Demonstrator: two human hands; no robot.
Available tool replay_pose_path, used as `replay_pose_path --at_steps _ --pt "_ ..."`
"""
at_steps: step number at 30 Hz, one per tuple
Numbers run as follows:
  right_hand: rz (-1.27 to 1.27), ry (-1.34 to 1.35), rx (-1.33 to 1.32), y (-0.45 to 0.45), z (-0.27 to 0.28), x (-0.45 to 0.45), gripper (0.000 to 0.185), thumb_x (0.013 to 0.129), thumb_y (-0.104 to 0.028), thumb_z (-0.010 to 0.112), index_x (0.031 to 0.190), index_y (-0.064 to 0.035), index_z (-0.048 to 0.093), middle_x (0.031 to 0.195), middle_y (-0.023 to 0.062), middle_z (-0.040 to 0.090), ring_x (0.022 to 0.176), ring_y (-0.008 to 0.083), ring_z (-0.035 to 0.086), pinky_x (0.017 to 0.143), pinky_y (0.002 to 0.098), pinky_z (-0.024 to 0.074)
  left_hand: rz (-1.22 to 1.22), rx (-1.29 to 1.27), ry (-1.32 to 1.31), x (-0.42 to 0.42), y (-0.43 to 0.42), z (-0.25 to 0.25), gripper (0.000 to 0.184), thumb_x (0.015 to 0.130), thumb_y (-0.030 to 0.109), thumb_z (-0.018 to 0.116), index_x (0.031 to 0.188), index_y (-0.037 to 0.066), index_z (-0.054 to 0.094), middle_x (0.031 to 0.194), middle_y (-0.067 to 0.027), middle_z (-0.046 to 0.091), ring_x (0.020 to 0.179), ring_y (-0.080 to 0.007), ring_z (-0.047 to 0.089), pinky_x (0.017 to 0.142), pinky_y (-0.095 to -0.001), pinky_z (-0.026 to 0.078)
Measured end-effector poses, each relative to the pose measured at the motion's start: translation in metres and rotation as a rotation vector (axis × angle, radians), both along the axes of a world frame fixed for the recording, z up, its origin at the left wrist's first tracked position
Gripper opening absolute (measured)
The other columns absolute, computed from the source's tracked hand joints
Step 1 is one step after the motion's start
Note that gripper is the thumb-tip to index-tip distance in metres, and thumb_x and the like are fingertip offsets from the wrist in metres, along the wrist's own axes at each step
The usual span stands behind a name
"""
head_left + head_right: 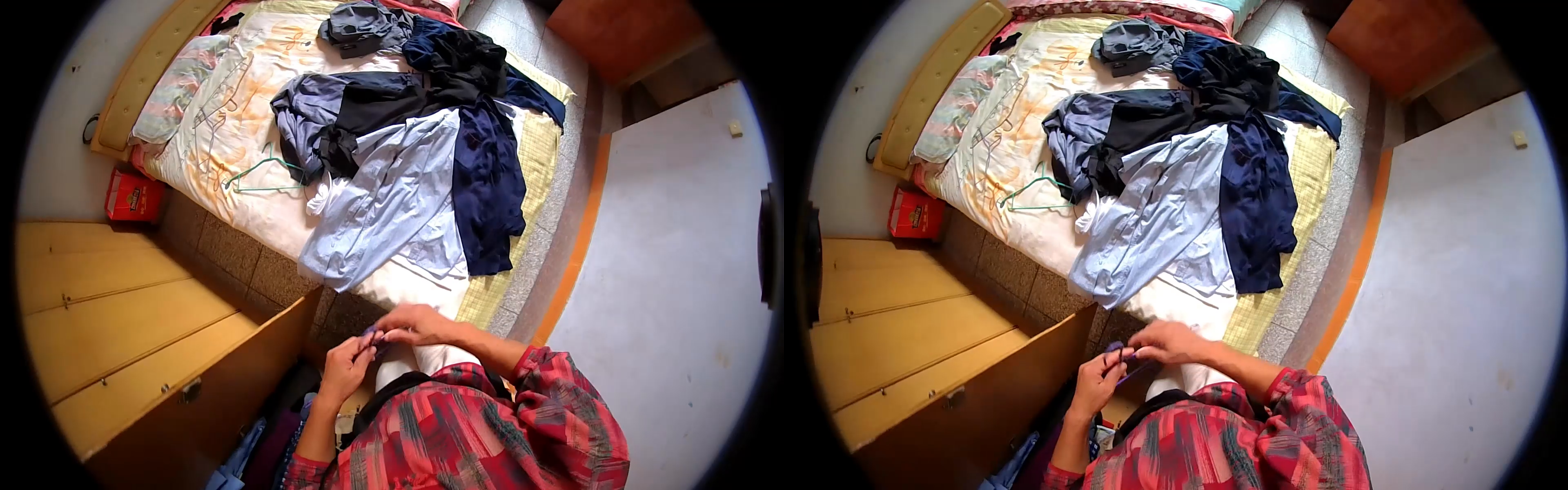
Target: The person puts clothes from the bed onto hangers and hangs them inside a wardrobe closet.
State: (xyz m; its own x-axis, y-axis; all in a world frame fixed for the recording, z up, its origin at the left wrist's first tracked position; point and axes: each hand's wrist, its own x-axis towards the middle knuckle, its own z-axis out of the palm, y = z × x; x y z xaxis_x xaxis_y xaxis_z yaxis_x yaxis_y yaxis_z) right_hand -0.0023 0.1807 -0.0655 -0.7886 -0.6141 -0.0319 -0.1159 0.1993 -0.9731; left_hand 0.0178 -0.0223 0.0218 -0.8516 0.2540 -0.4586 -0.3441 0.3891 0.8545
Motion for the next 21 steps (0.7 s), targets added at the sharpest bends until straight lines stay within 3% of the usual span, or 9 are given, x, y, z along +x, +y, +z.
replay_pose_path --at_steps 1,3,5,8,10,12,17,20,21 --pt "-0.094 -0.024 0.046 0.016 -0.015 -0.017 0.029 0.080 -0.030 0.065 0.104 -0.0126 0.063 0.089 0.0088 0.064 0.087 0.0242 0.059 0.078 0.0358 0.0464 -0.041 -0.006 0.004 -0.003 -0.003 -0.005 0.022 0.081 0.001 0.057 0.102 0.002 0.064 0.077 -0.0030 0.062 0.068 -0.0076 0.056 0.062 -0.0225 0.046" --pt "-0.544 -0.023 0.087 0.056 -0.084 -0.055 0.029 0.076 -0.018 0.068 0.103 -0.0085 0.063 0.086 0.0114 0.063 0.077 0.0229 0.060 0.067 0.0336 0.0488 -0.006 0.003 -0.067 -0.006 -0.001 -0.011 0.018 0.082 0.001 0.056 0.098 0.000 0.062 0.078 -0.0009 0.059 0.070 -0.0055 0.054 0.063 -0.0206 0.045" --pt "-0.933 0.135 0.434 0.116 -0.144 -0.106 0.027 0.074 -0.013 0.067 0.098 -0.0028 0.063 0.079 0.0166 0.060 0.068 0.0263 0.061 0.063 0.0357 0.0491 0.048 -0.044 -0.117 0.000 -0.007 -0.034 0.015 0.080 0.000 0.056 0.094 0.000 0.061 0.076 -0.0014 0.059 0.067 -0.0051 0.053 0.060 -0.0207 0.044" --pt "-1.114 0.069 0.741 0.179 -0.206 -0.164 0.054 0.071 -0.020 0.068 0.117 0.0025 0.050 0.108 0.0241 0.055 0.103 0.0358 0.053 0.090 0.0410 0.0429 0.140 -0.113 -0.168 -0.003 -0.003 -0.048 0.005 0.080 0.002 0.058 0.085 0.002 0.057 0.072 -0.0003 0.057 0.063 -0.0029 0.050 0.055 -0.0198 0.041" --pt "-1.184 -0.108 0.766 0.201 -0.262 -0.194 0.071 0.068 -0.024 0.072 0.128 -0.0018 0.041 0.120 0.0232 0.048 0.086 0.0298 0.062 0.075 0.0337 0.0541 0.366 -0.004 -0.274 -0.007 0.005 -0.049 0.006 0.082 0.006 0.060 0.085 0.002 0.058 0.070 0.0009 0.057 0.062 -0.0029 0.049 0.054 -0.0195 0.040" --pt "-1.162 -0.189 0.742 0.197 -0.267 -0.218 0.076 0.069 -0.023 0.071 0.132 -0.0008 0.036 0.126 0.0245 0.044 0.102 0.0332 0.057 0.084 0.0346 0.0511 0.368 -0.037 -0.326 -0.017 0.011 -0.044 0.008 0.083 0.008 0.060 0.088 0.002 0.058 0.071 0.0010 0.057 0.064 -0.0038 0.051 0.056 -0.0194 0.041" --pt "-1.062 -0.234 0.815 0.184 -0.258 -0.243 0.081 0.067 -0.025 0.074 0.133 -0.0018 0.033 0.122 0.0259 0.047 0.107 0.0369 0.053 0.094 0.0406 0.0411 0.385 -0.030 -0.379 -0.019 0.019 -0.054 0.010 0.084 0.007 0.059 0.093 0.001 0.060 0.074 -0.0005 0.059 0.067 -0.0056 0.054 0.062 -0.0199 0.044" --pt "-0.990 -0.328 1.010 0.198 -0.252 -0.250 0.060 0.070 -0.032 0.070 0.118 -0.0024 0.050 0.110 0.0240 0.056 0.104 0.0365 0.055 0.089 0.0424 0.0444 0.348 -0.068 -0.387 -0.020 0.022 -0.054 0.012 0.085 0.008 0.060 0.095 0.001 0.061 0.075 -0.0011 0.060 0.068 -0.0068 0.056 0.062 -0.0201 0.045" --pt "-0.979 -0.335 1.080 0.202 -0.252 -0.250 0.040 0.076 -0.031 0.063 0.107 -0.0065 0.057 0.105 0.0206 0.060 0.102 0.0361 0.056 0.085 0.0430 0.0468 0.338 -0.074 -0.360 -0.018 0.020 -0.056 0.013 0.084 0.008 0.060 0.095 0.002 0.061 0.075 -0.0011 0.061 0.067 -0.0068 0.056 0.061 -0.0202 0.045"
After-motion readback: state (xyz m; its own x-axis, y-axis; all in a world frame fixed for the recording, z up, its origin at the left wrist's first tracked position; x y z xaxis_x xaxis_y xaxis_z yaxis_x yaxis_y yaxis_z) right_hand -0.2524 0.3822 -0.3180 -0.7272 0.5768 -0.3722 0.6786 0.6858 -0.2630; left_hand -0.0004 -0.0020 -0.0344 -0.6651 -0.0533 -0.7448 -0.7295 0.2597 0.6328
